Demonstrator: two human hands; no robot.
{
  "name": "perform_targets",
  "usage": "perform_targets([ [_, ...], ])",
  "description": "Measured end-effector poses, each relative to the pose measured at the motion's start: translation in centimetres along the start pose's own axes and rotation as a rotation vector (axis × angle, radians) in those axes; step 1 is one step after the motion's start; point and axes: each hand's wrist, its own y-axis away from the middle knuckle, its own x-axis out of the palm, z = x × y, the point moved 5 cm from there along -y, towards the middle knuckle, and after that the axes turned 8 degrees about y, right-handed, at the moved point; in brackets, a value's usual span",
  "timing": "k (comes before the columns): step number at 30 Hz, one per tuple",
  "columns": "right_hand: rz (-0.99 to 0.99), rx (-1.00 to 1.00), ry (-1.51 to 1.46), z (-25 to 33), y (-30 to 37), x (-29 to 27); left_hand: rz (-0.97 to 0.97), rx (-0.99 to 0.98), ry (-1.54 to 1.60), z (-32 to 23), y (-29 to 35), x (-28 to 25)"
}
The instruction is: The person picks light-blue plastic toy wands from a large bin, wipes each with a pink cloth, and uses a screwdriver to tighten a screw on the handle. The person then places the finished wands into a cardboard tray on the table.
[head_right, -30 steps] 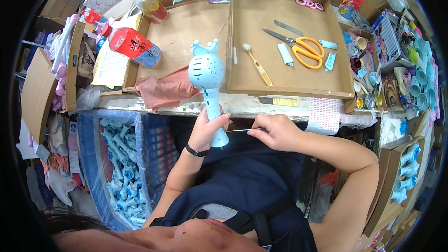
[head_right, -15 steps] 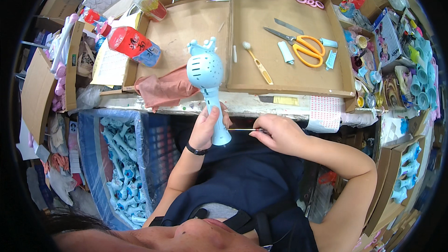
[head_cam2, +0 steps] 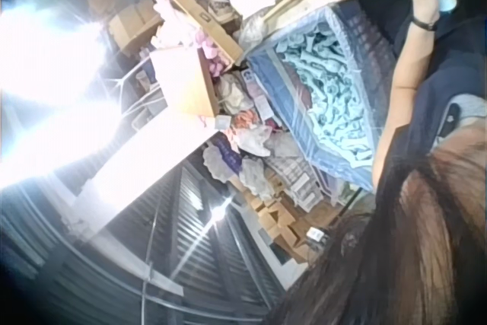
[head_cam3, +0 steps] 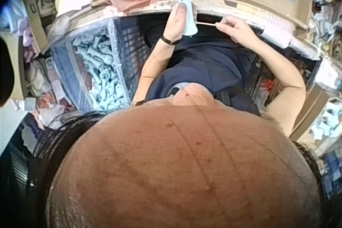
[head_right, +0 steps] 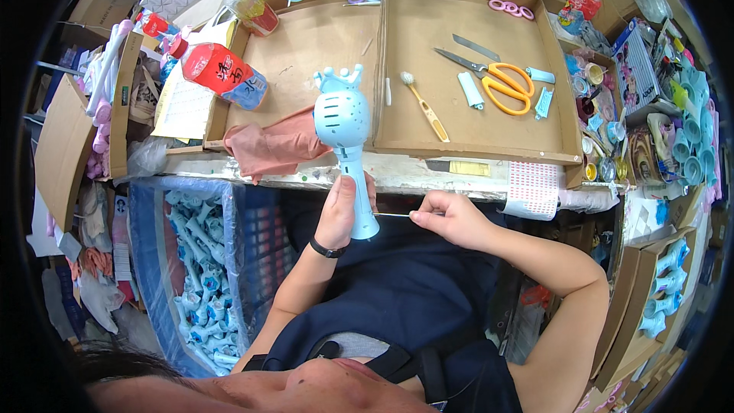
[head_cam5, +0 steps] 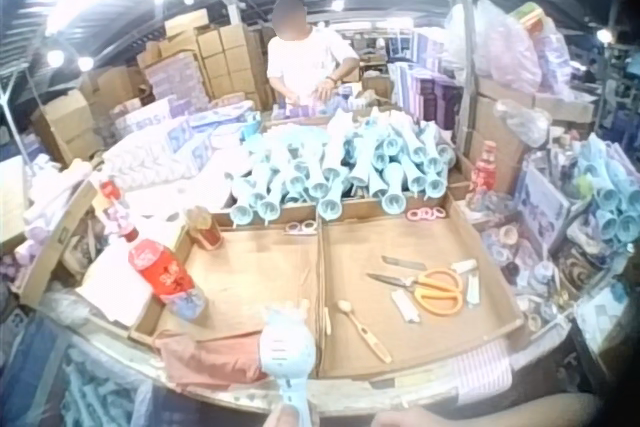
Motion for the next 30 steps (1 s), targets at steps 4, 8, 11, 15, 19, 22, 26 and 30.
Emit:
perform_targets([
  [4,0.133,0.264,-0.428,-0.6,0.1,0.7,0.002,-0.011,0.005,0.1,0.0,-0.1],
  [8,0.244,0.428,-0.633,-1.6,0.0,1.2,0.003,-0.003,-0.031,-0.1,0.0,-0.2],
  [11,0.358,0.576,-0.831,-2.8,-0.3,1.9,0.007,0.001,-0.033,0.0,0.0,-0.2],
  [15,0.468,0.66,-1.057,-3.4,0.1,3.0,-0.02,0.038,-0.09,-0.2,-0.2,-0.5],
  [19,0.411,0.325,-0.674,-2.2,1.8,3.0,0.127,0.054,0.131,-0.9,-0.5,-1.0],
  [22,0.217,0.061,-0.365,-0.7,3.4,2.1,0.313,-0.061,0.667,-1.1,-0.4,-1.3],
  [26,-0.303,-0.2,-0.094,1.3,4.8,-1.5,0.364,-0.067,0.777,-0.8,-0.2,-1.6],
  [30,-0.925,-0.504,0.646,4.8,5.5,-7.2,0.428,-0.028,0.896,-0.9,0.0,-1.5],
])
